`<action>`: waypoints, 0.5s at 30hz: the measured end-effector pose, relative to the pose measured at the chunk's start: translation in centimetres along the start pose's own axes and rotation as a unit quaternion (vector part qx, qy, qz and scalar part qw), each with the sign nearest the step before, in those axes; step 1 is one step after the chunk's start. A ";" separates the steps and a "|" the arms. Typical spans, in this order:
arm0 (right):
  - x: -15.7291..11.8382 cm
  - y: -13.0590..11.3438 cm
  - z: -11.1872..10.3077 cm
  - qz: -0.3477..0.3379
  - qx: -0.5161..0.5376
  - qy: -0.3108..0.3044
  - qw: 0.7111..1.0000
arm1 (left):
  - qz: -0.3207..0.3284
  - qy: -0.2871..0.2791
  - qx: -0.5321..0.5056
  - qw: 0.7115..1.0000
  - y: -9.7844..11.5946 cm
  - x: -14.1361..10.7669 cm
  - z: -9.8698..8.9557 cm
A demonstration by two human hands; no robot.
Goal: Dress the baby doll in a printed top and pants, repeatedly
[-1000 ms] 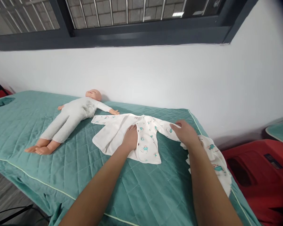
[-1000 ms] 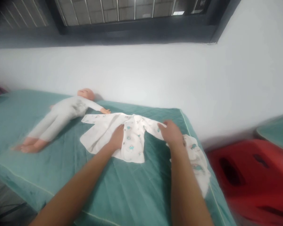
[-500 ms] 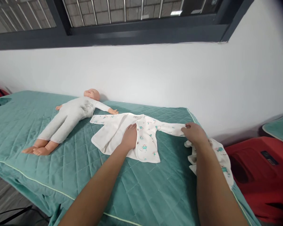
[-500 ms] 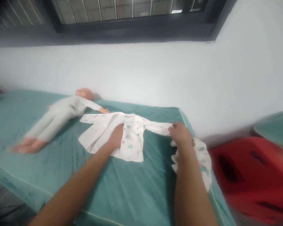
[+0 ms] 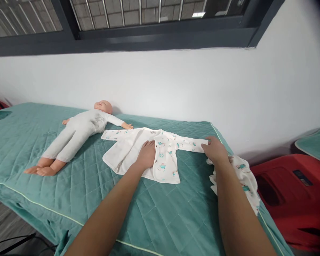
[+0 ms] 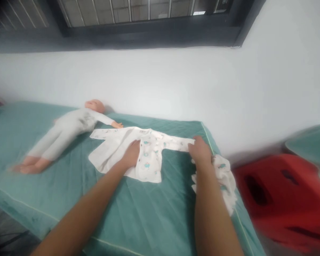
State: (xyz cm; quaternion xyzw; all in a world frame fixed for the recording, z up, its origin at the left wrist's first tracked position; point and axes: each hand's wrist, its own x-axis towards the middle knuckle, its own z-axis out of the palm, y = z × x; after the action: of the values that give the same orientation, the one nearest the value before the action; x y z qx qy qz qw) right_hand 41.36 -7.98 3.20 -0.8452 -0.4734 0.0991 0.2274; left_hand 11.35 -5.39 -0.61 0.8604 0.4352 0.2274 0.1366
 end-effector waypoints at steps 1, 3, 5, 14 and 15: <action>-0.1 0.1 -0.1 -0.001 -0.009 -0.005 1.000 | 0.000 0.002 -0.002 1.000 0.0 0.0 0.0; -0.4 0.0 -0.3 -0.001 -0.021 -0.002 1.000 | -0.001 0.004 -0.009 1.000 0.0 0.0 -0.1; -0.9 -0.4 -0.5 -0.008 -0.035 0.035 0.999 | -0.009 0.005 -0.026 1.000 0.2 0.0 -0.3; -3.8 -6.9 3.0 -0.182 0.276 -0.043 0.943 | -0.100 0.024 -0.462 0.881 5.7 0.6 -1.4; -4.1 -7.3 3.4 -0.187 0.299 -0.087 0.932 | -0.103 0.021 -0.462 0.881 6.4 0.8 -1.1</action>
State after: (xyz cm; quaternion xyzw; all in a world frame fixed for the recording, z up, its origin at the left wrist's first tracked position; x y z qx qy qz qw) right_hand 32.36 -7.20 3.55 -0.6223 -0.5891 0.2652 0.4419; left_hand 15.61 -8.43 3.29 0.6449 0.3695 0.4055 0.5321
